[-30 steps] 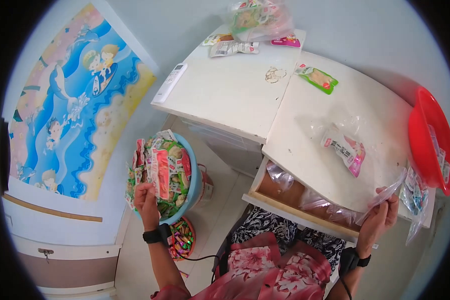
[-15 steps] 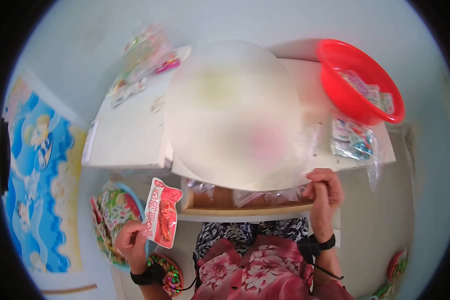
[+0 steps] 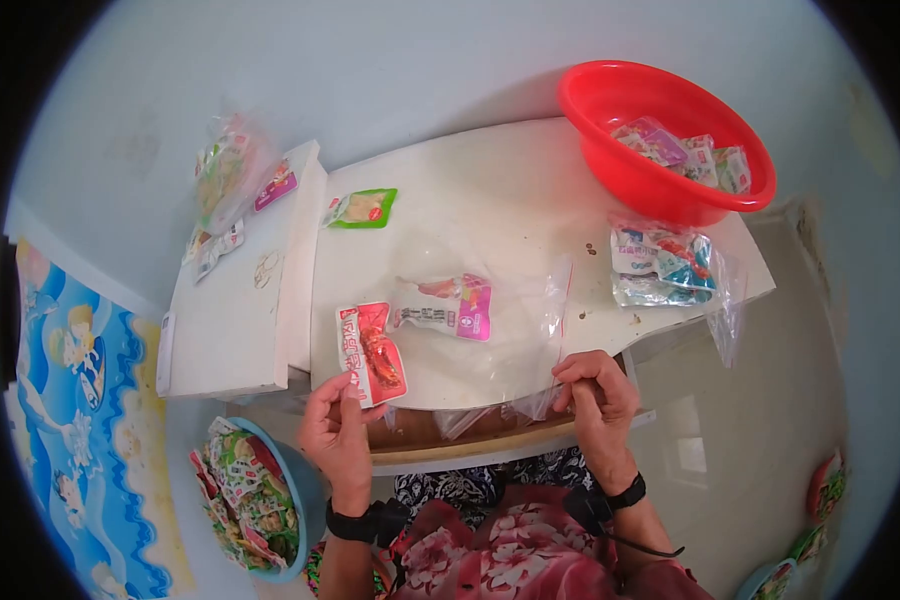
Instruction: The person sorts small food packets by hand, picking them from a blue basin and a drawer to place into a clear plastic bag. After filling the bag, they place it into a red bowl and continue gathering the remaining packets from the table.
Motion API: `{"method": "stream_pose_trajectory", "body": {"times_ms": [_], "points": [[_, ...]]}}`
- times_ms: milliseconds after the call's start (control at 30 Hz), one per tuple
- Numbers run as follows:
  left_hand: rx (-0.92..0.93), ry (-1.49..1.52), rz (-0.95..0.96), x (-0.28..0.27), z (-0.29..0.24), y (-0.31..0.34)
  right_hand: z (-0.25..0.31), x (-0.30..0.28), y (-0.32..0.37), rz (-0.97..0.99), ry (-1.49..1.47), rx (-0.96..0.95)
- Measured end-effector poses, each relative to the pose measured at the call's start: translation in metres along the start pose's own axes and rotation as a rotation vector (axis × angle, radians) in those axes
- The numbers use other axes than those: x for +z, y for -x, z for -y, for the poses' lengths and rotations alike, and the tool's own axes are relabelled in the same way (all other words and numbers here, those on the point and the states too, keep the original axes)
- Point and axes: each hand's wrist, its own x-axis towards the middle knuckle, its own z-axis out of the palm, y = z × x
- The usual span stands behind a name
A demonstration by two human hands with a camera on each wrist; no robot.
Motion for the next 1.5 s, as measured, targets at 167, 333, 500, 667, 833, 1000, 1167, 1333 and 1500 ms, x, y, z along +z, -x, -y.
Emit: {"method": "stream_pose_trajectory", "body": {"times_ms": [167, 333, 500, 667, 833, 1000, 1167, 1333, 1500], "points": [[-0.006, -0.013, 0.002, 0.003, 0.007, -0.001, -0.010, -0.003, 0.003, -0.014, 0.057, -0.070], [-0.180, 0.147, 0.017, -0.047, 0.004, 0.009, 0.017, 0.003, 0.005, 0.013, 0.165, -0.202], [-0.112, 0.111, 0.056, -0.159, 0.015, 0.031, 0.003, 0.002, 0.000, -0.035, 0.236, -0.231], [-0.138, 0.241, -0.409, -0.248, 0.027, 0.063, -0.020, -0.005, -0.009, -0.115, 0.259, -0.109], [-0.104, 0.219, -0.771, -0.304, 0.079, 0.087, -0.044, -0.011, -0.018, -0.221, 0.197, 0.031], [-0.134, 0.127, -0.902, -0.331, 0.120, 0.096, -0.056, -0.030, -0.030, -0.111, 0.252, 0.031], [-0.146, 0.147, -0.915, -0.344, 0.126, 0.088, -0.056, -0.034, -0.031, -0.121, 0.334, 0.044], [-0.178, 0.106, -0.907, -0.357, 0.129, 0.085, -0.057, -0.043, -0.035, -0.065, 0.398, 0.047], [-0.276, -0.005, -0.868, -0.367, 0.137, 0.096, -0.001, 0.020, -0.014, -0.153, 0.391, 0.090]]}}
